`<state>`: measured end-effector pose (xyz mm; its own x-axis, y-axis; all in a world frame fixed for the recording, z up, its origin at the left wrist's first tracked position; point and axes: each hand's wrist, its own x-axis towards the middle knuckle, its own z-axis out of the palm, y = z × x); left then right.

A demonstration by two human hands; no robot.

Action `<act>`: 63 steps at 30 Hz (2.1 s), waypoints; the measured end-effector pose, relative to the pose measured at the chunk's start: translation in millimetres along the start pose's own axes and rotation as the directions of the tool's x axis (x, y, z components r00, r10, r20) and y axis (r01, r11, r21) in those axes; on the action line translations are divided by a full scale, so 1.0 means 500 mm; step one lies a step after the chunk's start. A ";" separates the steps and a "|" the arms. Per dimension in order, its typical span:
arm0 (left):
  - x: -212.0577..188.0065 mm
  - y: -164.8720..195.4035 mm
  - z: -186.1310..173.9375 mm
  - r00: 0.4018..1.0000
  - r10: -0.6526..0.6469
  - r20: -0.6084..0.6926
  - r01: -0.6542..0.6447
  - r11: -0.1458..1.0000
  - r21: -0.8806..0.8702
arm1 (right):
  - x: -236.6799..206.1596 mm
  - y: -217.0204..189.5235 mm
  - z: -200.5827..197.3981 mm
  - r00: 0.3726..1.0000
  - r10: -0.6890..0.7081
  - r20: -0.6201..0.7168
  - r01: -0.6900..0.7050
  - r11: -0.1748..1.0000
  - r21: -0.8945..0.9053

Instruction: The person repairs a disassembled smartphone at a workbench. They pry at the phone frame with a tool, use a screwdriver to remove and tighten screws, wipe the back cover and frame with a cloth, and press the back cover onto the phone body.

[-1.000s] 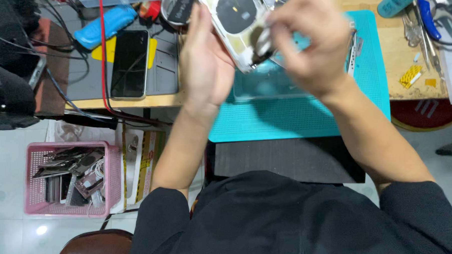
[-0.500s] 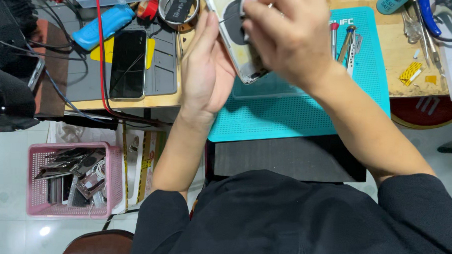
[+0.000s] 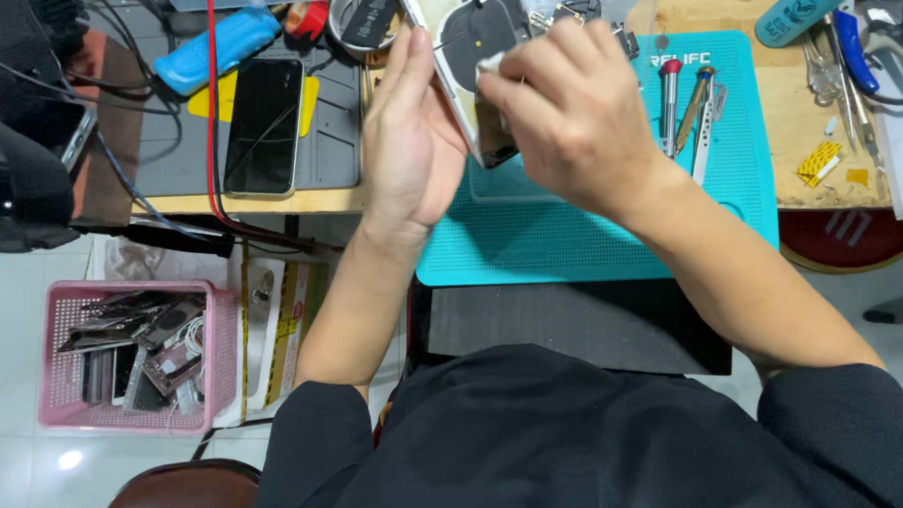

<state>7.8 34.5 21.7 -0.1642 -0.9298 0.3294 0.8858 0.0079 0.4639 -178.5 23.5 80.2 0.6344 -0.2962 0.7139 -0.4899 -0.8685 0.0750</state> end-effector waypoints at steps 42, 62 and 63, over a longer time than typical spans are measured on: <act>-0.008 -0.048 0.002 0.997 0.055 -0.055 -0.056 0.998 -0.013 | 0.010 -0.013 0.006 0.994 0.050 -0.096 -0.049 0.999 0.017; -0.004 -0.046 -0.002 0.994 0.088 -0.067 -0.091 0.995 -0.042 | -0.005 -0.008 -0.005 0.995 0.081 -0.064 -0.083 0.996 -0.040; -0.004 -0.047 -0.003 0.993 0.088 -0.079 -0.091 0.995 -0.041 | -0.005 -0.009 -0.005 0.994 0.087 -0.065 -0.091 0.994 -0.054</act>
<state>-12.0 35.5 8.8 -0.0509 -0.9517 0.3027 0.9144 0.0775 0.3974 -179.6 28.9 79.5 0.5491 -0.3444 0.7615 -0.5769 -0.8155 0.0472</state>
